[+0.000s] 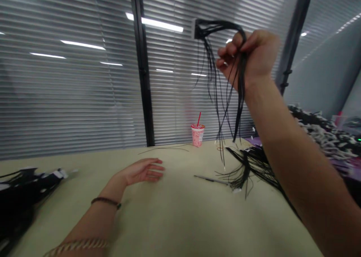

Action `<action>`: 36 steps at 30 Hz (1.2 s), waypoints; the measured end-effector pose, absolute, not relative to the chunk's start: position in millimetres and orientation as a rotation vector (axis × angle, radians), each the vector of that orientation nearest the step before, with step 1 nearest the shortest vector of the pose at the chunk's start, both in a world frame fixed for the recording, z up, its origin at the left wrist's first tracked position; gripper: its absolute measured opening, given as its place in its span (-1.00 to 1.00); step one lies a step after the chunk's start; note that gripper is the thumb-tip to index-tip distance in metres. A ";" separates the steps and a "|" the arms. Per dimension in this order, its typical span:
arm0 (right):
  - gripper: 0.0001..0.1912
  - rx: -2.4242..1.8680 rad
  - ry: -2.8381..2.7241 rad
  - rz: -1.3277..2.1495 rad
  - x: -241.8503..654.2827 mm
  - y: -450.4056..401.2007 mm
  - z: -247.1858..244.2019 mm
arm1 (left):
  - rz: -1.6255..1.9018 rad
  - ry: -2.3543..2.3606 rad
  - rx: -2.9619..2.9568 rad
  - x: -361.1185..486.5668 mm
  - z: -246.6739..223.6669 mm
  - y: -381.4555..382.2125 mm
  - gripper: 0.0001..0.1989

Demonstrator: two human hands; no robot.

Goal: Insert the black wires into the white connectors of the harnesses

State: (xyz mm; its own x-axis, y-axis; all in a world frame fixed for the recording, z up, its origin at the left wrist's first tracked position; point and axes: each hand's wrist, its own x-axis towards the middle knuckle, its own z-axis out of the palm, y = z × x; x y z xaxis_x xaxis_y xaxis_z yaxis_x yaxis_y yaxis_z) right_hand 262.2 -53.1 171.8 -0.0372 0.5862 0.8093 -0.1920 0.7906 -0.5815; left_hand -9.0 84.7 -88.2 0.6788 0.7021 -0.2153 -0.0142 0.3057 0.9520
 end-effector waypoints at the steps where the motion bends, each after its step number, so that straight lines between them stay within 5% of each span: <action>1: -0.65 -0.328 -1.471 0.663 246.2 -52.0 162.0 | 0.571 0.674 1.203 -11.5 -78.6 83.7 -0.68; 10: -0.85 -0.405 -1.519 0.821 155.5 8.3 38.5 | 1.031 0.357 1.479 -33.4 23.2 37.0 -0.38; 13: -0.86 -0.520 -1.572 0.895 153.2 12.5 21.2 | 1.398 0.640 1.603 -31.4 34.4 28.2 -0.54; 20: -0.83 -0.757 -1.738 0.985 167.4 0.3 16.1 | 1.399 0.713 1.959 -13.2 34.5 17.6 -0.71; 27: -0.79 -0.589 -1.829 0.514 180.7 -20.8 31.4 | 1.347 0.665 2.318 17.5 38.6 -10.7 -0.74; 36: -0.80 -0.662 -1.884 0.326 183.3 -42.0 39.3 | 1.756 0.834 2.320 18.0 51.3 -39.9 -0.74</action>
